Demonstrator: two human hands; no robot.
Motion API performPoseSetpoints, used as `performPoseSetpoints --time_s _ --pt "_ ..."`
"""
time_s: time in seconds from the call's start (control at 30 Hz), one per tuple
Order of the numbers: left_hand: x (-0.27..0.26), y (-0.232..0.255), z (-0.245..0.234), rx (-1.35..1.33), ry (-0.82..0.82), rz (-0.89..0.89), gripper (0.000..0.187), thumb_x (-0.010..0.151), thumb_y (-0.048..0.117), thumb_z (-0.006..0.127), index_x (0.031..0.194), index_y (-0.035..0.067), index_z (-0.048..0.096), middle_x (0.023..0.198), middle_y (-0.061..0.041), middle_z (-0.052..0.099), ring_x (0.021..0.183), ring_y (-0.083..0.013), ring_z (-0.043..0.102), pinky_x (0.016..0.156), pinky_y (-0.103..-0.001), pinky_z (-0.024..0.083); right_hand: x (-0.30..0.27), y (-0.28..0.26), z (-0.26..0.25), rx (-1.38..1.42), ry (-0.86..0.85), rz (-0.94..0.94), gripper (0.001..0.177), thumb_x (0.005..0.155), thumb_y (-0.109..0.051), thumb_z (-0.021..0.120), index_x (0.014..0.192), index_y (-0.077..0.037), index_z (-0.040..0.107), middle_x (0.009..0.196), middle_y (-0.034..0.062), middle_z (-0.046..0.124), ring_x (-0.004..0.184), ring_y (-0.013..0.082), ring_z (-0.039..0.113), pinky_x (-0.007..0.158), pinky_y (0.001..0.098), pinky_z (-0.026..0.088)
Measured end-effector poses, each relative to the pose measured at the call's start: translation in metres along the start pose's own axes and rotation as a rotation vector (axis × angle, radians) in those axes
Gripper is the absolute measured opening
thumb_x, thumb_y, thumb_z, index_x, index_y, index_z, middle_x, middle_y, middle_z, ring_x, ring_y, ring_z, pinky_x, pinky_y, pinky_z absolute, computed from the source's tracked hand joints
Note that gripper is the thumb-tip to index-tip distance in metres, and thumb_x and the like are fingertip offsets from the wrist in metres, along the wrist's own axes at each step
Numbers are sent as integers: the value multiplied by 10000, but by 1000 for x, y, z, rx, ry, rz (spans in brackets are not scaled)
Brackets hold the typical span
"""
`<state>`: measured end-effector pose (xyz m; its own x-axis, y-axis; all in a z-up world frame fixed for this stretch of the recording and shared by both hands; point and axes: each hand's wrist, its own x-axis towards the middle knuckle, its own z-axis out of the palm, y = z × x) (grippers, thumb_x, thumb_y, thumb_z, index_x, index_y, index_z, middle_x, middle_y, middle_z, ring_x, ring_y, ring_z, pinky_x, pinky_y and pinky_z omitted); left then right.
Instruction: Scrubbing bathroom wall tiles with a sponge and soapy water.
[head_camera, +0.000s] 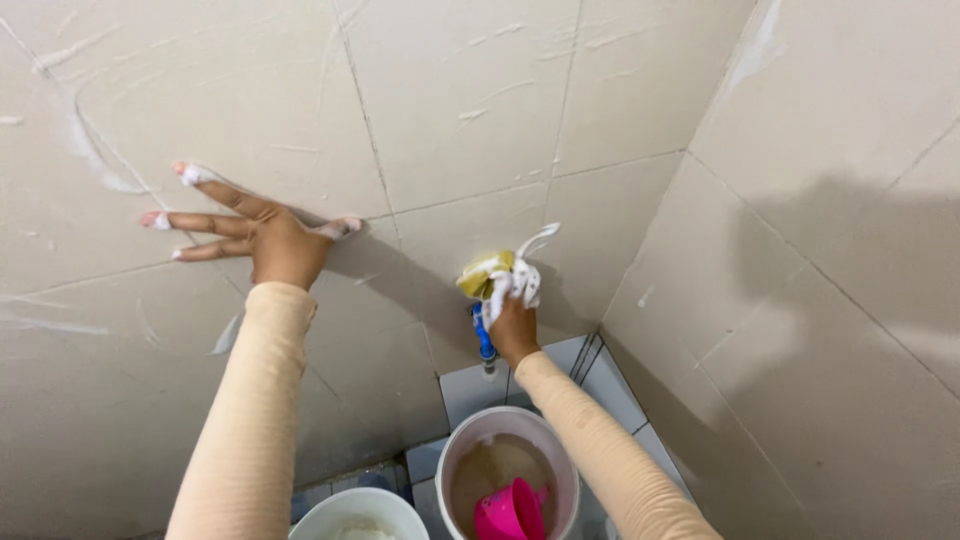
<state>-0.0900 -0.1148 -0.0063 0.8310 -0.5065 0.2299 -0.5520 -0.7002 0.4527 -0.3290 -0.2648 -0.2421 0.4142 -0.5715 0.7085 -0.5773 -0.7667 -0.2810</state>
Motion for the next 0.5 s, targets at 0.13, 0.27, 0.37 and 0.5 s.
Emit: performPoseSetpoints --time_s 0.13,0.27,0.37,0.5 --pt "-8 2 -5 -39 -58 -18 1640 703 706 832 1391 -288 -275 1308 -667 -291 1125 -842 -336 889 -935 -180 -1 25 -3 -53 -111 -20 614 839 -215 708 1367 -17 468 1434 364 403 1302 577 376 1064 648 346" --pt "-20 0 1 -6 -57 9 1604 741 734 791 1407 -287 -250 1338 -654 -286 1132 -833 -322 913 -943 -157 7 37 -55 -71 -174 86 646 809 -234 743 1377 -74 482 1424 309 428 1319 523 404 1051 623 374" --pt "-38 -10 54 -48 -67 10 1510 800 698 787 1490 -172 -235 1428 -574 -287 1260 -785 -282 1018 -905 -102 -3 53 -105 -47 -155 198 665 808 -226 743 1412 -148 473 1431 243 456 1352 467 434 1075 598 400" --pt "-127 36 134 -229 -213 144 1394 759 424 892 1602 127 -178 1550 -420 -292 1471 -653 -154 1210 -693 119 -26 56 -181 -175 -197 179 786 787 -197 735 1508 -270 432 1452 242 457 1306 466 469 1016 599 424"
